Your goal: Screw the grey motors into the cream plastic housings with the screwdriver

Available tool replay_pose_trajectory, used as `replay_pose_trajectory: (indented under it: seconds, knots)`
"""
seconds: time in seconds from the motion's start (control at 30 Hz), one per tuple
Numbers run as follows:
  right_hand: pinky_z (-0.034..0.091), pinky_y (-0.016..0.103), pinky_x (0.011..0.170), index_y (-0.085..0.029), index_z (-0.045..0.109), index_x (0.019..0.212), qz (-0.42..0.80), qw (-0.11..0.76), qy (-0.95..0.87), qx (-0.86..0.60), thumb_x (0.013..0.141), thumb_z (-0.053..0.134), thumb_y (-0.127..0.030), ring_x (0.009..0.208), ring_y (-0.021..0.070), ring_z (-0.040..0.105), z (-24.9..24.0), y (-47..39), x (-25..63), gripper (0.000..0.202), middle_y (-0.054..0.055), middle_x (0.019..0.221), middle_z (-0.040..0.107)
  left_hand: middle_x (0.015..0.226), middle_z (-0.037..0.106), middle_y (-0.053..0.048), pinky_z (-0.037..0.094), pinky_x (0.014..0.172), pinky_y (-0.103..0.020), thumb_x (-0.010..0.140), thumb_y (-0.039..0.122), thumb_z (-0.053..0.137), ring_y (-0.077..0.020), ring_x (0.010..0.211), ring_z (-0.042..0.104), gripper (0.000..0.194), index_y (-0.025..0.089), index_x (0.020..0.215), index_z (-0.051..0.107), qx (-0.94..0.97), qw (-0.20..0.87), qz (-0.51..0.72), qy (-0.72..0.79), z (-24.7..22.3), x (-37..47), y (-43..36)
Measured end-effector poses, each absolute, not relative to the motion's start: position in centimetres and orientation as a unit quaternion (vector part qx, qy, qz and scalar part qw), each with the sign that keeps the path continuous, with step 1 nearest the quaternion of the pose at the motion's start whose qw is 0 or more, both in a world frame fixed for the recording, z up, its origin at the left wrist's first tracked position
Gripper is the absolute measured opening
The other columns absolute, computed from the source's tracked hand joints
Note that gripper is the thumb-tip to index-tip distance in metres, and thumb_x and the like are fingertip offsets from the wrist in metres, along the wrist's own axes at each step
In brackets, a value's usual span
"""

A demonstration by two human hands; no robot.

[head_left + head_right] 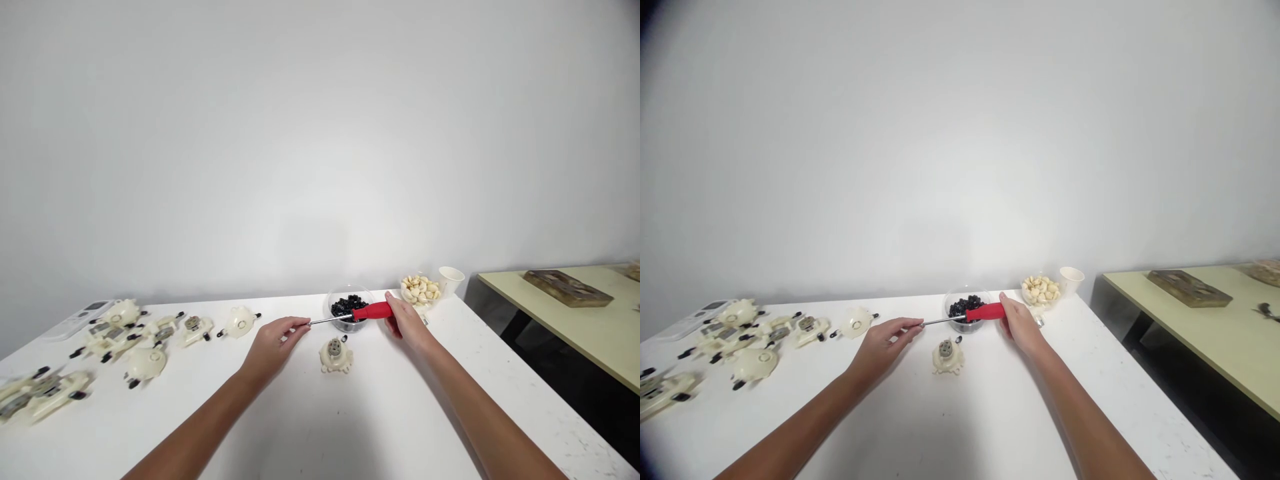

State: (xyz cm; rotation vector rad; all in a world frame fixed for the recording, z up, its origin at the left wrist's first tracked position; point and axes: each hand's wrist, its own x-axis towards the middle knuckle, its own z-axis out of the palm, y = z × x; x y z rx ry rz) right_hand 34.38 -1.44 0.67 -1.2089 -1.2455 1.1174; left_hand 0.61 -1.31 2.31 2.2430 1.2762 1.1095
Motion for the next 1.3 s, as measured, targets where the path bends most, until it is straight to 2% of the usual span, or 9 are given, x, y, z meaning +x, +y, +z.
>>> replay_pose_trajectory:
  seconds: [0.13,0.33,0.5,0.6,0.7,0.8,1.0,1.17,1.3]
  knots:
    - [0.027,0.025,0.038,-0.025,0.050,0.085,0.480,0.509,-0.516,-0.494,0.100,0.043,-0.047,0.038,0.0119,0.042,0.38,-1.16,34.28,0.028,-0.005,0.056,0.056,0.104,0.082,-0.001,0.061,0.074,-0.026,0.099,0.043,0.064,-0.0193,0.092,0.076,0.024,0.028,0.106,0.080,0.795,0.158,0.386,0.440,2.25,0.64,-1.47]
    - [0.023,0.024,0.039,-0.023,0.050,0.075,0.484,0.490,-0.515,-0.510,0.097,0.052,-0.058,0.038,0.0099,0.032,0.20,-1.13,34.57,0.042,-0.008,0.047,0.041,0.105,0.082,-0.002,0.062,0.075,-0.027,0.098,0.045,0.064,-0.0196,0.094,0.076,0.025,0.028,0.106,0.080,0.786,0.161,0.392,0.451,2.32,0.48,-1.31]
    - [0.026,0.025,0.040,-0.024,0.047,0.078,0.487,0.500,-0.518,-0.495,0.099,0.046,-0.049,0.043,0.0125,0.040,0.38,-1.13,34.47,0.033,-0.005,0.054,0.050,0.104,0.082,-0.003,0.063,0.075,-0.027,0.099,0.046,0.063,-0.0202,0.093,0.076,0.027,0.027,0.106,0.081,0.792,0.148,0.394,0.442,2.39,0.51,-1.30]
    - [0.025,0.025,0.041,-0.024,0.046,0.077,0.492,0.502,-0.521,-0.485,0.098,0.049,-0.045,0.043,0.0116,0.036,0.63,-1.15,34.44,0.029,-0.006,0.054,0.045,0.104,0.082,-0.003,0.063,0.072,-0.026,0.099,0.047,0.063,-0.0200,0.091,0.076,0.028,0.027,0.106,0.081,0.788,0.144,0.400,0.445,2.49,0.50,-1.28]
    - [0.023,0.026,0.042,-0.024,0.045,0.071,0.497,0.495,-0.526,-0.481,0.099,0.050,-0.052,0.043,0.0104,0.028,0.81,-1.25,34.37,0.041,-0.007,0.050,0.037,0.104,0.082,-0.002,0.062,0.072,-0.025,0.098,0.048,0.064,-0.0196,0.091,0.076,0.027,0.028,0.106,0.081,0.781,0.144,0.403,0.454,2.56,0.33,-1.08]
    - [0.025,0.026,0.043,-0.024,0.046,0.070,0.499,0.495,-0.526,-0.479,0.100,0.048,-0.056,0.043,0.0112,0.032,0.78,-1.28,34.17,0.044,-0.006,0.051,0.042,0.103,0.082,-0.002,0.062,0.069,-0.025,0.097,0.050,0.065,-0.0195,0.089,0.076,0.028,0.028,0.105,0.081,0.776,0.146,0.403,0.462,2.58,0.13,-0.85]
    - [0.024,0.026,0.042,-0.026,0.041,0.073,0.506,0.505,-0.512,-0.476,0.098,0.048,-0.043,0.043,0.0121,0.031,0.57,-1.06,34.09,0.031,-0.007,0.051,0.039,0.103,0.082,-0.002,0.061,0.068,-0.024,0.097,0.049,0.066,-0.0196,0.089,0.076,0.027,0.028,0.105,0.080,0.779,0.141,0.415,0.449,2.68,0.23,-0.94]
    - [0.026,0.027,0.043,-0.024,0.041,0.060,0.502,0.502,-0.515,-0.480,0.100,0.047,-0.055,0.042,0.0115,0.030,0.96,-1.19,34.37,0.051,-0.005,0.045,0.035,0.102,0.082,-0.003,0.060,0.064,-0.024,0.097,0.049,0.065,-0.0200,0.088,0.076,0.027,0.028,0.105,0.080,0.788,0.126,0.413,0.438,2.89,0.35,-1.21]
    - [0.025,0.026,0.041,-0.024,0.046,0.071,0.510,0.510,-0.511,-0.469,0.099,0.046,-0.055,0.040,0.0115,0.032,0.88,-1.10,34.05,0.042,-0.006,0.048,0.041,0.104,0.081,-0.003,0.060,0.063,-0.024,0.098,0.049,0.064,-0.0204,0.088,0.076,0.027,0.028,0.105,0.080,0.791,0.123,0.405,0.443,2.86,0.30,-1.21]
